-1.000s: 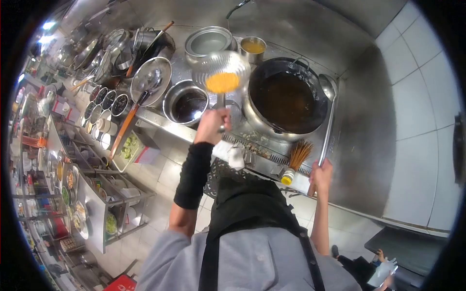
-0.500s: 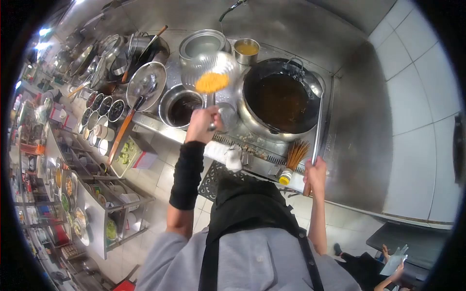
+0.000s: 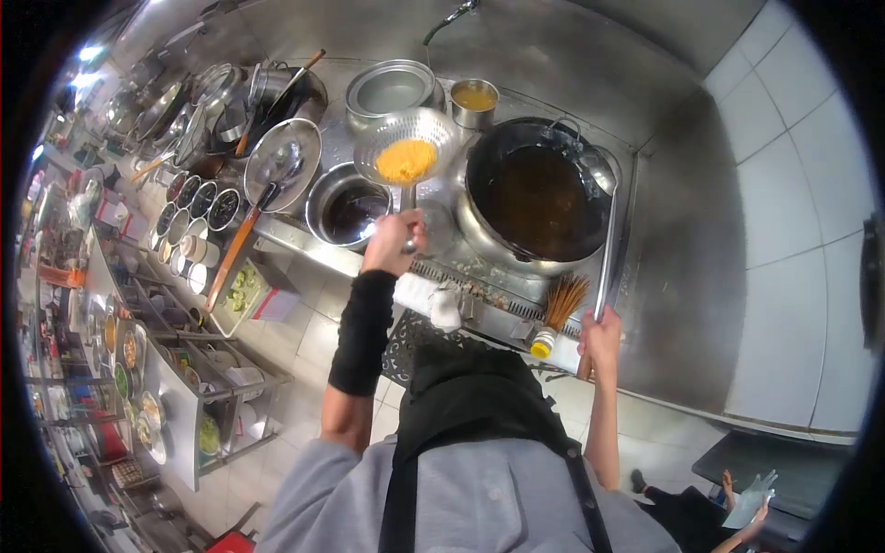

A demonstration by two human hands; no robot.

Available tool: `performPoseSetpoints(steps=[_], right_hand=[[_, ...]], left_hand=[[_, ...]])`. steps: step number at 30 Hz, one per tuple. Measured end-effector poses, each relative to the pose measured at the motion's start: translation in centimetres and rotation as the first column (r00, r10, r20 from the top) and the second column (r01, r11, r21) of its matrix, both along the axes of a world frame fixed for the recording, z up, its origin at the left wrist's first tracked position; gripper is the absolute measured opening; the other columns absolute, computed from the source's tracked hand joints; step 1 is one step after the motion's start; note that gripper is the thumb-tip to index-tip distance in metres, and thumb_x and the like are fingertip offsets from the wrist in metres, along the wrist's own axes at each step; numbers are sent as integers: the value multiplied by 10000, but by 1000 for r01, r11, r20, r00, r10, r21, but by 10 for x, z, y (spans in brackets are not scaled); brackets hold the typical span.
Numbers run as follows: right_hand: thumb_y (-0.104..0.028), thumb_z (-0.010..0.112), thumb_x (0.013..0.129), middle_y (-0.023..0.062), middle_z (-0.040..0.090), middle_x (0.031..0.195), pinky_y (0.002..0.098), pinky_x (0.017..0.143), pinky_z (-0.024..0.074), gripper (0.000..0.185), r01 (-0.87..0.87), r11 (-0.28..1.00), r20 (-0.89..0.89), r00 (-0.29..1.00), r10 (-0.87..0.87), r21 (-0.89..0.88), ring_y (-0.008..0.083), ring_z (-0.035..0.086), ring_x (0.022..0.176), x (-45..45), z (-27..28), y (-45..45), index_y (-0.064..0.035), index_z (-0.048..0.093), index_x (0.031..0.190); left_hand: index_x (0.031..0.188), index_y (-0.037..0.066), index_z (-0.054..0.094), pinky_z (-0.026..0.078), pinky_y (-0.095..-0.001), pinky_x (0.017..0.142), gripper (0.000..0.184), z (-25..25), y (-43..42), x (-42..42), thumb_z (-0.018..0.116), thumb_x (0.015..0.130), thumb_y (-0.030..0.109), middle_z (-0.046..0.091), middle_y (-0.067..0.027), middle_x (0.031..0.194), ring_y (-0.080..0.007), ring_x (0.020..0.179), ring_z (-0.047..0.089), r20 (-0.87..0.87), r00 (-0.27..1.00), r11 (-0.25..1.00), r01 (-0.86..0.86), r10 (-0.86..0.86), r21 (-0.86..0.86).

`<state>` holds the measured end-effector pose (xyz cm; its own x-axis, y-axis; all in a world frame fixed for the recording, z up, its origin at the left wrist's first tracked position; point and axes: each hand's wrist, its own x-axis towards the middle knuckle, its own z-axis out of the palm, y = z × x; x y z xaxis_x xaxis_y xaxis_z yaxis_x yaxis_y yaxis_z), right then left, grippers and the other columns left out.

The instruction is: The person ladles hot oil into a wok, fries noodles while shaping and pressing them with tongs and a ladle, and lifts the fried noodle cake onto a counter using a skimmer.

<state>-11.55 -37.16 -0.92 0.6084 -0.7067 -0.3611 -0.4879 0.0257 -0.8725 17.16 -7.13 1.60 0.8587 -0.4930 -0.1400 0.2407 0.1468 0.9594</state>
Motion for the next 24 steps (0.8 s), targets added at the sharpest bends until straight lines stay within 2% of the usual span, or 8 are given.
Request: performPoseSetpoints(steps=[2,10,11,13,14,15,21,24], right_hand=[[-49,565,895,47,490,571,321,316,362,93,-1,1000,-21,1000,1,-14,143,450,367,1,2,3,-35,498,958],[-38,558,895,49,488,565,321,315,369,91,47,999,-27,999,-46,8,143,455,373,-15,4,7,-25,497,962],[-37,556,893,50,491,567,319,317,371,92,58,998,-24,998,-58,21,142,455,375,-9,4,7,-22,499,964],[-33,550,890,51,494,574,313,326,374,84,20,1000,-8,1000,-20,16,140,450,381,-1,8,6,-25,509,962],[-36,550,893,51,494,574,312,327,373,77,18,1000,-10,1000,-18,19,140,450,381,3,10,7,-25,510,957],[-39,551,896,52,494,573,311,328,373,70,15,1000,-4,1000,-15,17,141,450,380,8,13,5,-26,512,952],[-23,568,883,53,492,571,319,312,358,80,36,999,-45,998,-37,-27,135,445,361,-12,24,15,-28,508,936],[-17,553,878,53,495,576,318,315,362,70,34,999,9,999,-34,6,139,449,367,-7,16,8,-23,508,932]], left_hand=[[816,33,529,401,-258,494,145,-2,7,-25,607,934,64,517,1,641,-126,532,481,165,986,988,-41,16,151],[806,53,515,339,-228,479,174,5,13,-74,587,956,103,498,-3,654,-98,557,475,-552,825,989,-146,119,-3],[803,49,527,339,-228,484,178,-1,8,-46,586,960,106,506,4,669,-92,562,472,-43,997,985,-58,66,162],[797,42,550,339,-227,494,190,-10,7,-5,585,969,114,524,19,701,-82,573,466,765,544,854,-156,-345,496],[837,45,566,344,-223,497,160,12,-1,-8,587,976,123,530,27,720,-81,573,464,295,954,975,-21,-46,219],[878,49,582,348,-219,499,134,37,-11,-11,589,983,133,536,34,739,-80,572,462,-381,922,988,-115,67,-103],[1002,55,600,338,-231,450,104,66,11,-115,596,986,158,535,10,743,-75,566,468,-494,856,986,-165,151,16],[714,57,544,349,-266,505,238,-3,12,-51,573,950,58,498,-2,645,-100,569,466,117,991,987,41,-59,157]])
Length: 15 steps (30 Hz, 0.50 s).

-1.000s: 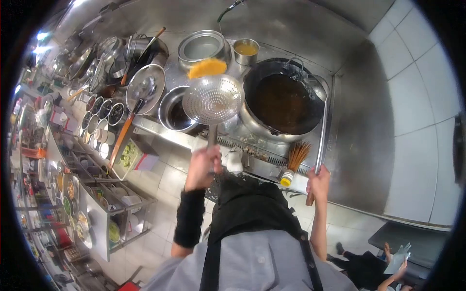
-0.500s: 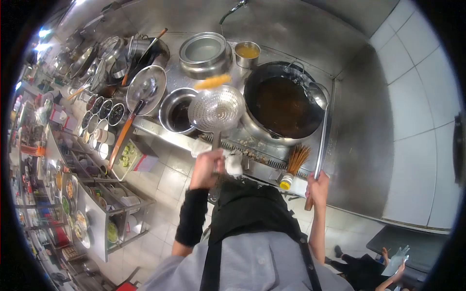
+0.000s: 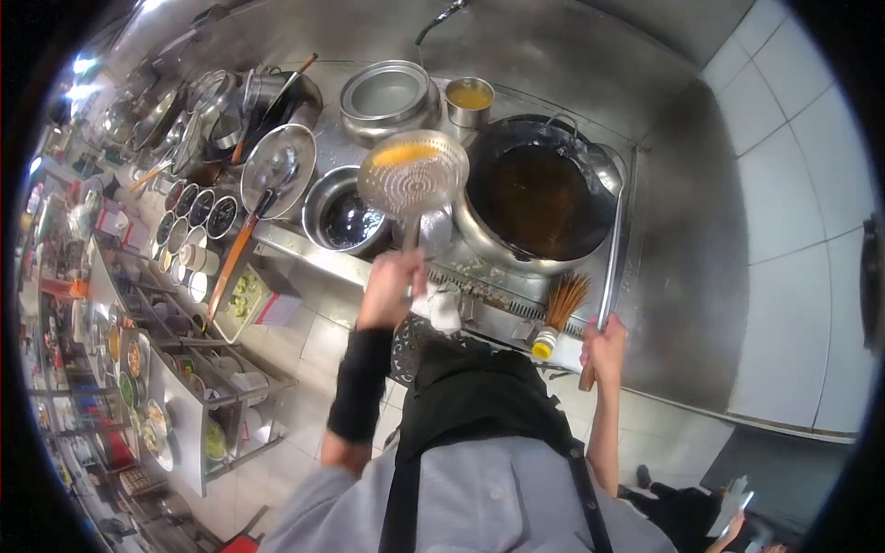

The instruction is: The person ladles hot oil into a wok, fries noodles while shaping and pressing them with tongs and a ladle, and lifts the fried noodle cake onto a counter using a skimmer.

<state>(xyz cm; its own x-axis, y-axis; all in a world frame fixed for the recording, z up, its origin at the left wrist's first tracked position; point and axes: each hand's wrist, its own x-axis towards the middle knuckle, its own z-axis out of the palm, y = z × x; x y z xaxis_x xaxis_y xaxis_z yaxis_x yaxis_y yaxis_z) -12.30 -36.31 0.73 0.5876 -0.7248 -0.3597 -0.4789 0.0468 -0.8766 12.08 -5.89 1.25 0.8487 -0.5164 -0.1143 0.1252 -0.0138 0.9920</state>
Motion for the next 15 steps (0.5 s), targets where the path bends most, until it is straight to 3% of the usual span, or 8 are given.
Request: performPoseSetpoints(steps=[1,2,3,4,5,7,11,15], right_hand=[[-15,548,878,53,495,577,317,317,363,69,-11,1000,11,1000,11,8,141,450,369,8,1,-2,-21,507,932],[-13,543,877,53,495,579,317,318,364,68,-18,1000,18,1000,18,18,142,451,371,12,1,-4,-19,505,932],[-11,537,876,52,495,581,316,320,366,66,-21,1000,28,999,20,23,144,452,373,16,2,-7,-17,503,933],[-3,528,874,53,492,582,312,319,364,63,-29,999,52,998,27,22,144,448,367,16,-1,-10,-18,500,928],[-8,532,877,52,491,576,321,318,369,70,-23,1000,31,999,23,-1,148,459,365,15,1,-10,-19,498,937],[-18,542,885,51,488,564,337,315,378,86,-12,999,-21,1000,12,-37,157,482,361,10,4,-7,-20,494,956],[-28,556,891,50,493,557,331,309,367,90,-19,998,-59,998,16,-52,155,470,342,-9,4,-5,-29,489,951],[-37,564,893,49,489,553,317,315,368,73,44,998,-7,999,-44,44,143,469,374,-8,-14,-12,-30,506,937]], left_hand=[[705,42,523,343,-260,533,223,6,-8,23,583,920,37,501,-3,653,-105,567,455,454,879,952,1,-147,305],[709,28,517,337,-254,543,212,12,-16,45,595,906,37,510,10,669,-100,573,450,726,634,908,-86,-268,410],[728,30,526,350,-248,536,199,18,-23,52,592,916,36,518,11,686,-97,573,457,363,924,980,53,-121,193],[747,32,535,364,-241,529,187,25,-30,59,589,926,34,525,12,703,-93,573,463,-96,994,992,-68,58,-103],[779,31,546,371,-234,515,164,54,-35,45,585,937,39,527,7,712,-91,576,470,-455,883,966,-207,117,-153],[876,51,572,433,-295,488,107,48,-26,5,615,955,109,529,-8,652,-117,547,509,-357,919,966,-226,168,-127],[898,39,553,395,-278,445,141,54,-22,-55,634,954,141,512,-21,668,-114,510,475,-534,818,966,-260,214,-11],[852,-5,560,400,-294,450,149,1,-28,-21,626,933,100,525,-43,725,-125,553,491,-638,767,955,-241,77,-174]])
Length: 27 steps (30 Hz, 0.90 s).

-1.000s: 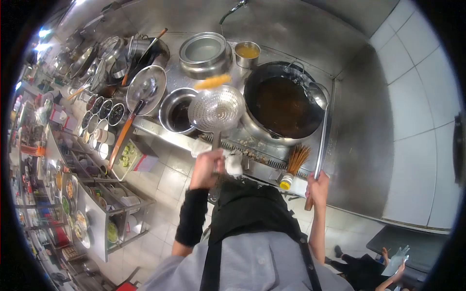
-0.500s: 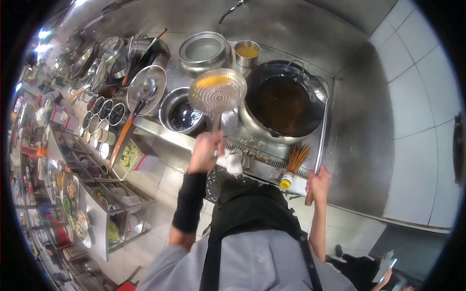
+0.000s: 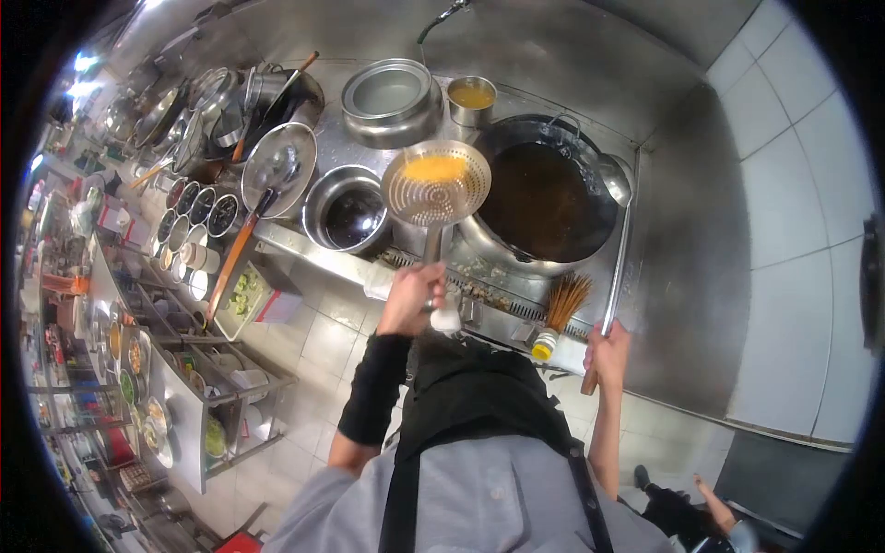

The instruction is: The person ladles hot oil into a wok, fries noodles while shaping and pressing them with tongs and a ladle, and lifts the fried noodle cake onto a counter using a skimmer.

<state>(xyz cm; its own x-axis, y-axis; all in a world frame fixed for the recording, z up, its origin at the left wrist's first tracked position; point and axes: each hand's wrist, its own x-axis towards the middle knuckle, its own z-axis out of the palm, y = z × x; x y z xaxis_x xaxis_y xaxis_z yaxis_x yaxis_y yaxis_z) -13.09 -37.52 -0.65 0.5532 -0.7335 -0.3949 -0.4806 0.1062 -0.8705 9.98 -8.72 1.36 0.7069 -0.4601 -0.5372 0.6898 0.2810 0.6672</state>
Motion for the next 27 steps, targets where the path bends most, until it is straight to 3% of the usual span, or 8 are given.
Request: performPoseSetpoints(steps=[6,10,14,19,23,26,27], right_hand=[[-40,549,894,49,503,575,319,325,374,53,-41,999,-63,997,38,-36,148,478,389,5,11,4,-26,514,931],[-5,607,906,57,518,596,330,333,393,103,-102,993,30,994,104,-59,147,495,379,-1,-6,2,-3,514,950],[8,622,912,53,532,594,315,341,384,75,-51,999,176,983,51,-6,129,490,380,2,-3,4,18,557,949],[-10,615,923,39,517,557,304,342,385,54,-43,999,130,991,41,10,124,500,384,-3,-6,1,15,581,889],[-8,610,917,35,519,571,304,342,410,35,-31,999,114,993,27,34,122,512,392,-12,1,4,22,593,922],[-9,612,913,35,533,584,304,346,417,40,-35,999,79,996,36,-18,118,514,395,-19,3,1,25,604,934],[-13,617,914,37,544,588,303,348,410,41,-23,999,91,996,26,-30,115,511,395,-21,1,0,25,609,928]], left_hand=[[857,15,564,398,-262,493,84,18,-13,23,608,910,64,532,-27,738,-105,610,487,179,978,977,67,-104,203],[851,19,571,412,-279,476,104,23,-19,26,633,898,86,536,-21,710,-108,588,502,233,942,918,143,-241,370],[856,-4,600,412,-284,466,99,12,-46,40,642,886,80,549,-31,715,-118,580,508,259,891,877,247,-373,412],[819,-49,573,422,-321,427,99,-22,-96,55,601,828,45,549,-65,670,-153,518,515,359,821,834,232,-445,501],[820,-63,571,437,-335,430,121,-41,-123,77,616,810,48,567,-84,661,-160,536,566,315,813,816,301,-490,493],[843,-78,569,502,-421,499,137,-57,-139,85,611,789,40,612,-161,664,-277,608,663,388,678,671,212,-625,711],[894,-90,565,514,-453,545,176,-74,-142,91,609,786,41,621,-192,681,-329,652,672,520,530,640,59,-670,766]])
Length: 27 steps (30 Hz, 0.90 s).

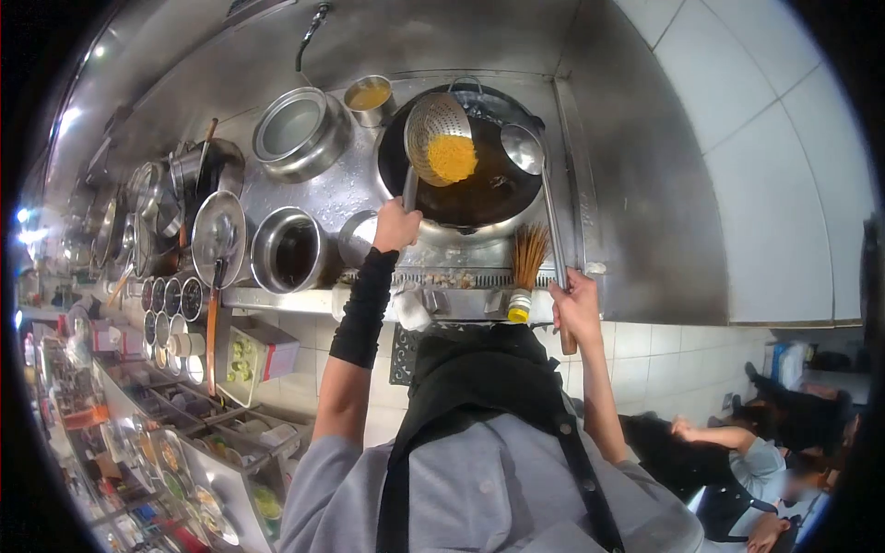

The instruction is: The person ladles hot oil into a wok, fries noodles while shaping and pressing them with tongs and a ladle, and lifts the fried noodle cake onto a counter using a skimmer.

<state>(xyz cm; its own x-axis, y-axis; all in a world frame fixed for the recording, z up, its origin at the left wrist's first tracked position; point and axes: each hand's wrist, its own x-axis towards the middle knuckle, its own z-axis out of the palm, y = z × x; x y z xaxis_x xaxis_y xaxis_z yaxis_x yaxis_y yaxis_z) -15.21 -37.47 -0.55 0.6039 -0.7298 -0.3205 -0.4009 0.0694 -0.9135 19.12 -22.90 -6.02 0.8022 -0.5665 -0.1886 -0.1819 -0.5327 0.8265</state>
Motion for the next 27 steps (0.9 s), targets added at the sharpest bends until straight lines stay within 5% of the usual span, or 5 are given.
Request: performPoseSetpoints(steps=[2,11,20,23,27], right_hand=[[-20,623,914,39,555,586,303,352,409,48,19,999,-7,1000,-19,-33,112,512,395,-2,1,0,26,611,922],[-19,635,870,172,621,658,372,484,498,310,-20,894,-128,991,-41,-447,246,621,494,-4,-3,1,76,629,1165],[13,604,839,324,647,939,495,690,544,468,9,774,-64,996,-64,-633,467,666,773,4,-7,13,100,562,1297],[19,599,840,322,643,944,509,694,539,464,21,718,-31,998,-60,-696,479,657,775,13,-2,11,93,557,1297],[31,584,831,324,642,947,523,726,531,436,-64,700,-44,998,47,-711,500,647,812,44,3,-6,82,567,1263]], left_hand=[[996,-115,557,539,-517,637,272,-22,-2,7,605,779,43,640,-256,716,-432,739,689,478,872,994,78,-107,79],[1415,-76,409,519,-566,731,642,30,20,0,622,822,47,647,-333,915,-500,825,652,632,775,996,-37,-25,84],[1181,-54,650,377,-268,398,346,130,68,-16,649,861,78,550,-12,609,-71,434,488,-124,979,916,-194,160,-350],[1185,-97,626,435,-319,445,366,140,77,-26,640,863,75,589,-88,603,-124,468,557,1,983,949,-175,182,-263],[1117,-150,596,515,-477,664,354,134,63,-67,609,819,41,639,-326,747,-463,762,696,485,864,990,-95,133,-102]])
